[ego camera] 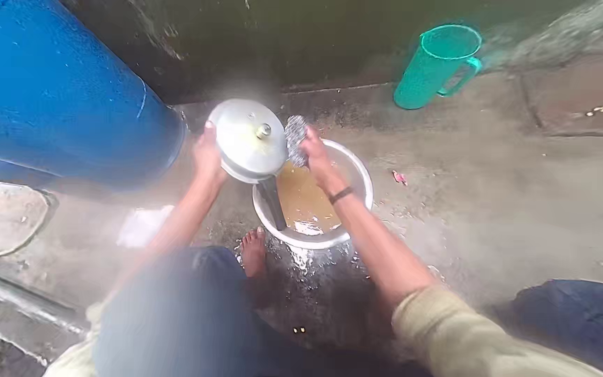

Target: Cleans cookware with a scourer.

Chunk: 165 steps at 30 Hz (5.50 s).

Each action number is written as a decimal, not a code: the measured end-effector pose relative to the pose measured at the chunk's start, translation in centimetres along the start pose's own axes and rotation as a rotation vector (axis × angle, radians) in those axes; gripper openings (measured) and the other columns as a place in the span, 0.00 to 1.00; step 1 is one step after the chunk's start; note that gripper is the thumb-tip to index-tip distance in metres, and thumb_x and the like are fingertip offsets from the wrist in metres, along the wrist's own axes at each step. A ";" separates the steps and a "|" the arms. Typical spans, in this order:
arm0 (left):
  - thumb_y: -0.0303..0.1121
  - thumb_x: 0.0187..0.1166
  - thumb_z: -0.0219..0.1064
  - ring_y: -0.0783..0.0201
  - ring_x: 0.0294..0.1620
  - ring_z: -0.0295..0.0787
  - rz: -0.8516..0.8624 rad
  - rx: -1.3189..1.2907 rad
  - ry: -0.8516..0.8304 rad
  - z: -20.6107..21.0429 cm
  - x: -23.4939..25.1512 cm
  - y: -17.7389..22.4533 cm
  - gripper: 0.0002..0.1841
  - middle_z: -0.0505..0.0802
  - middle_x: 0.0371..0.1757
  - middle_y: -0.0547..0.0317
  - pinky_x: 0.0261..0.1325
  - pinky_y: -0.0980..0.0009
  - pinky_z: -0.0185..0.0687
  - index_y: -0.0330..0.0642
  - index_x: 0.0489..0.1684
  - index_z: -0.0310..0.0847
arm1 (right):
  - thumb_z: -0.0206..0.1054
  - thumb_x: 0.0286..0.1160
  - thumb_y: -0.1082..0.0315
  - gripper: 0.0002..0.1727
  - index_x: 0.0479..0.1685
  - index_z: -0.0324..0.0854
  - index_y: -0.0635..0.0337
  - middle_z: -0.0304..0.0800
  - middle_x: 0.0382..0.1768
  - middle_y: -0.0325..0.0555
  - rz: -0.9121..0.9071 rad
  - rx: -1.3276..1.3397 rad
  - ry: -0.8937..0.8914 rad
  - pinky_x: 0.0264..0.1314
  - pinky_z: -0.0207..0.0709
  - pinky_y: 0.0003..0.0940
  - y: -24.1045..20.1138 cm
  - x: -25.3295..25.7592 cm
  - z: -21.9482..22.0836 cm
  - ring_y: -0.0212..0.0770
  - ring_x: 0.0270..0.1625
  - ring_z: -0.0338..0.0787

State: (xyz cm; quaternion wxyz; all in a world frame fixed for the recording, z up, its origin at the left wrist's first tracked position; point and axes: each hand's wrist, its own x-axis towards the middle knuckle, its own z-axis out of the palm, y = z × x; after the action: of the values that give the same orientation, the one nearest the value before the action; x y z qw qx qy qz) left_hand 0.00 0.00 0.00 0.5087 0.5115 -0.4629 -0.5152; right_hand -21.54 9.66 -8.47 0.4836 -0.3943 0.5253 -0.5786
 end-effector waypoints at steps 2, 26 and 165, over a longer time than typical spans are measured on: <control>0.52 0.94 0.49 0.56 0.56 0.93 -0.049 -0.060 -0.012 1.3 0.1 -2.0 0.27 0.93 0.55 0.47 0.62 0.53 0.90 0.36 0.66 0.79 | 0.63 0.82 0.61 0.35 0.92 0.61 0.39 0.85 0.69 0.53 -0.120 -0.347 0.077 0.55 0.85 0.60 -0.4 -2.3 3.1 0.54 0.59 0.90; 0.51 0.94 0.49 0.59 0.51 0.94 0.121 -0.016 0.200 -0.9 -3.3 -3.2 0.23 0.93 0.48 0.50 0.57 0.55 0.92 0.39 0.58 0.80 | 0.59 0.85 0.56 0.19 0.57 0.88 0.59 0.88 0.55 0.57 -0.328 -0.983 0.131 0.50 0.82 0.60 -3.6 0.5 12.4 0.60 0.62 0.87; 0.61 0.79 0.66 0.74 0.32 0.92 0.537 0.168 -0.344 -3.6 -4.9 -2.5 0.22 0.93 0.29 0.73 0.40 0.70 0.92 0.52 0.38 0.86 | 0.62 0.76 0.70 0.15 0.52 0.94 0.53 0.94 0.62 0.38 -1.070 -0.477 -0.354 0.80 0.74 0.45 -9.4 5.0 6.4 0.38 0.69 0.89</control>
State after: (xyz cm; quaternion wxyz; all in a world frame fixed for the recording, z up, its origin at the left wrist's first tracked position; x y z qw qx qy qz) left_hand 3.27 5.14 -2.38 0.4967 0.3169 -0.7011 -0.4017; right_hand -17.85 3.16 1.45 0.1041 -0.7909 0.2814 -0.5333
